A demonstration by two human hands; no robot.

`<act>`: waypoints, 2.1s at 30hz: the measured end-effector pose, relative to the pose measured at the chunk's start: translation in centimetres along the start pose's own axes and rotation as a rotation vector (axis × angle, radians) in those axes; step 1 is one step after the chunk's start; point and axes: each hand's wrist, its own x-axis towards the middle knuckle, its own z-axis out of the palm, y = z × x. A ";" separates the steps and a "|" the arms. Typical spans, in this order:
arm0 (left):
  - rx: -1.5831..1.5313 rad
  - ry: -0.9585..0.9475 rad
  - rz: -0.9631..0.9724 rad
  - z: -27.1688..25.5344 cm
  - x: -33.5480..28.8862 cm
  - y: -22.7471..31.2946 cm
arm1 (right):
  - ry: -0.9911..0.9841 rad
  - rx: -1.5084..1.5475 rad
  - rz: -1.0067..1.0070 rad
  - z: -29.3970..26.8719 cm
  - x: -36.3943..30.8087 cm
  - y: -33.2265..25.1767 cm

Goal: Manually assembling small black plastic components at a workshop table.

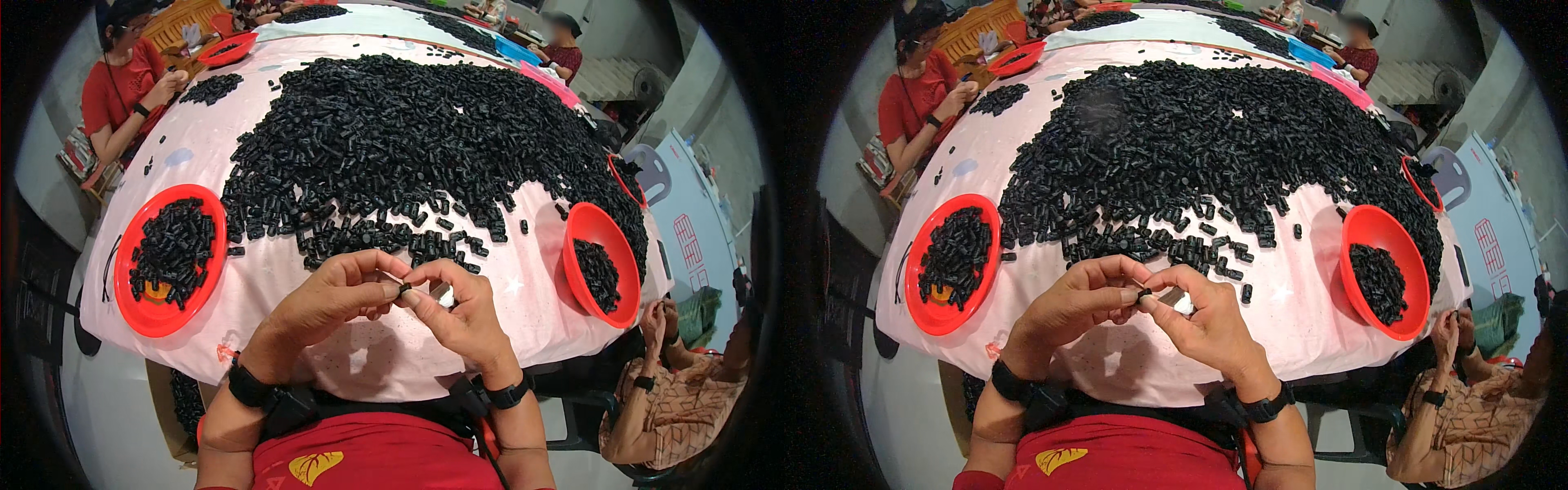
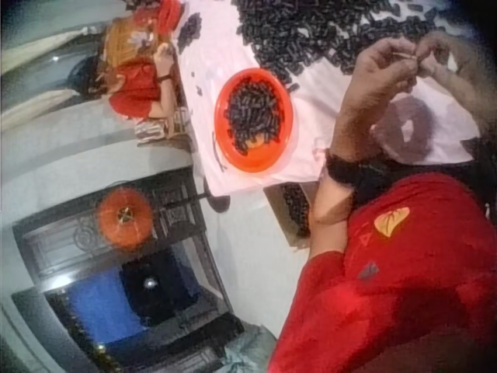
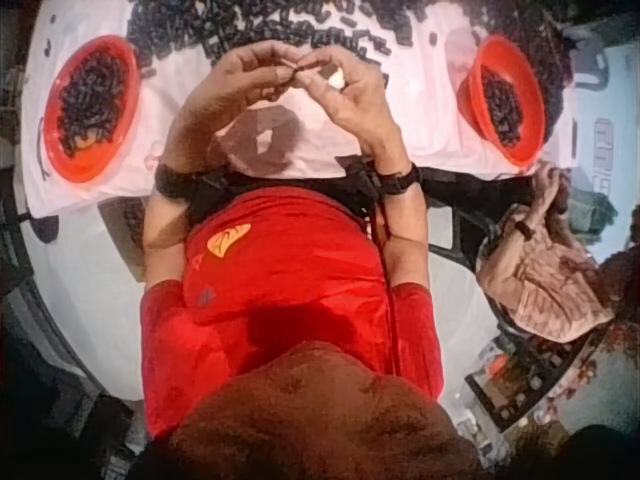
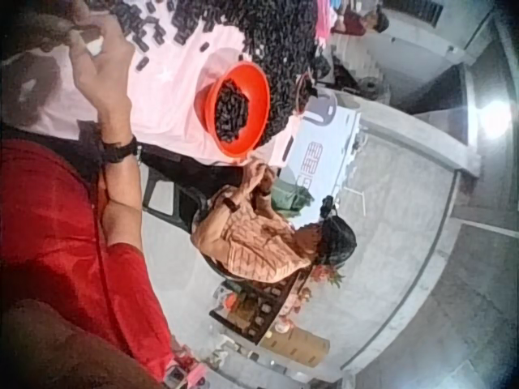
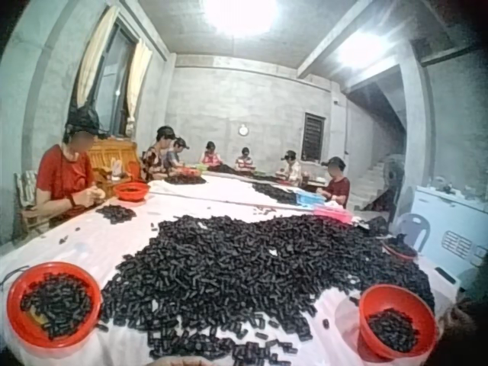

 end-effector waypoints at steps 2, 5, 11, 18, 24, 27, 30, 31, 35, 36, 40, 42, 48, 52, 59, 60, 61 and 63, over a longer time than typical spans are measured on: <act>0.009 -0.007 0.010 0.0 0.0 -0.1 | 0.028 0.009 -0.014 0.1 0.0 0.1; 0.056 0.006 0.036 0.2 -0.1 -0.1 | 0.031 -0.007 -0.006 0.2 -0.1 0.2; -0.014 0.010 0.025 0.1 0.4 -0.4 | 0.065 -0.003 0.004 0.3 0.2 0.0; -0.169 0.024 -0.046 0.4 0.2 -0.2 | 0.089 0.010 -0.017 0.3 0.0 0.2; -0.289 0.022 -0.023 -0.5 0.6 -1.9 | 0.066 -0.016 0.043 0.4 -0.1 -0.7; -0.291 0.003 -0.046 -0.5 0.8 -2.2 | 0.138 0.015 -0.033 1.0 0.2 0.5; -0.291 0.015 -0.100 0.2 0.5 -1.3 | 0.166 0.070 0.030 0.7 0.2 0.7; -0.288 0.041 -0.106 0.4 0.5 -0.9 | 0.234 0.018 0.047 0.7 0.2 0.6; -0.312 0.062 -0.112 -0.2 0.3 -1.0 | 0.232 -0.074 0.079 -0.1 0.0 0.4; -0.342 0.038 -0.102 -0.2 0.4 -1.1 | 0.139 -0.099 0.101 -0.3 -0.1 0.6; -0.346 0.045 -0.110 0.0 0.5 -1.5 | 0.040 -0.156 0.141 0.2 -0.2 1.1; -0.349 0.041 -0.119 0.3 0.5 -1.4 | 0.052 -0.171 0.122 0.5 -0.2 1.4; -0.363 -0.006 -0.088 0.0 0.6 -1.9 | 0.057 -0.315 0.048 0.6 -0.2 1.5; -0.372 0.000 -0.085 0.0 0.7 -1.8 | 0.069 -0.380 0.032 0.7 -0.1 1.3; -0.380 0.028 -0.085 -0.1 0.8 -2.1 | 0.077 -0.450 -0.020 0.8 -0.1 1.4; -0.373 0.034 -0.084 -0.1 0.8 -2.0 | 0.090 -0.415 0.020 0.7 -0.2 1.4; -0.373 0.034 -0.084 0.0 0.8 -2.0 | 0.103 -0.380 0.060 0.7 -0.2 1.4; -0.363 0.031 -0.087 0.0 0.7 -2.1 | 0.086 -0.401 0.044 0.7 -0.1 1.5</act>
